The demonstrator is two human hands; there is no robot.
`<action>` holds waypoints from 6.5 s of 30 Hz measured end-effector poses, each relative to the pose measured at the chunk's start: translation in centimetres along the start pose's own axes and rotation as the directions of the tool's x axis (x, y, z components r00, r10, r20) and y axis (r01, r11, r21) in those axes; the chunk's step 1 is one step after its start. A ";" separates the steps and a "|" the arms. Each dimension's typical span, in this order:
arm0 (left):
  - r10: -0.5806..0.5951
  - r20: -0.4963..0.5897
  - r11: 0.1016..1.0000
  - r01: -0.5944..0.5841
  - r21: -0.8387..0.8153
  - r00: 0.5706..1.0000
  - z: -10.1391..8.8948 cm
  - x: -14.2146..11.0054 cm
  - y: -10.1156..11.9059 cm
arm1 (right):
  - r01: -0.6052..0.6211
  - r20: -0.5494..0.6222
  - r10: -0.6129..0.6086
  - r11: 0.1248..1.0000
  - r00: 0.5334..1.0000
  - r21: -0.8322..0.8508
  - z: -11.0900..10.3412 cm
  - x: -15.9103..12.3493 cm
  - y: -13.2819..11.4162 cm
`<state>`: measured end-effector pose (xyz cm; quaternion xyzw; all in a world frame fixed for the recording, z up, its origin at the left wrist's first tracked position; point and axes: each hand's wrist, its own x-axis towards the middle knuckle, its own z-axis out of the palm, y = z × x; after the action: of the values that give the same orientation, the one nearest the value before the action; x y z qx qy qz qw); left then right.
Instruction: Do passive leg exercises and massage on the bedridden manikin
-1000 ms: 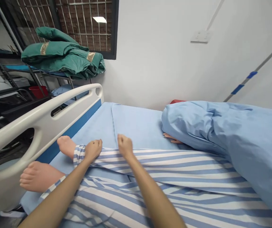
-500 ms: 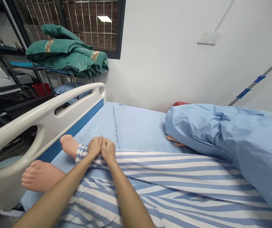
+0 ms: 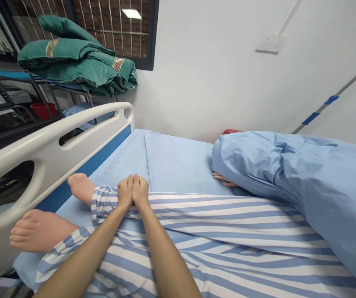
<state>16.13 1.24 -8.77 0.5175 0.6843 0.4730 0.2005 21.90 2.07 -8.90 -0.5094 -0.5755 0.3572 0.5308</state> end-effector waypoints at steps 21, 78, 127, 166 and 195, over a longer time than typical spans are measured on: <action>0.073 0.167 0.921 -0.131 0.368 0.983 0.8 -0.2 1.6 | 0.113 0.092 -0.084 0.915 0.992 -0.387 -4.8 -0.1 0.0; 0.123 0.113 0.992 -0.120 -0.029 0.986 7.6 -3.5 6.6 | -0.113 -0.088 0.104 0.989 0.991 -0.100 -4.6 0.3 -2.6; 0.157 0.253 0.953 -0.214 0.215 0.955 12.6 -5.9 11.5 | 0.058 -0.104 -0.107 0.918 0.989 -0.392 -21.9 1.2 2.3; 0.116 0.199 0.977 -0.076 -0.201 0.973 20.4 -10.1 16.6 | -0.126 -0.157 0.083 0.951 0.984 -0.284 -29.3 2.7 0.9; 0.231 0.273 0.967 -0.190 -0.169 0.934 24.9 -12.3 20.5 | -0.008 -0.140 -0.067 0.880 0.988 -0.475 -37.2 2.9 1.9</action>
<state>50.48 1.46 -5.66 0.6362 0.5531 0.4576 0.2827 58.81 0.43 -3.24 -0.6405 -0.6110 0.1575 0.4377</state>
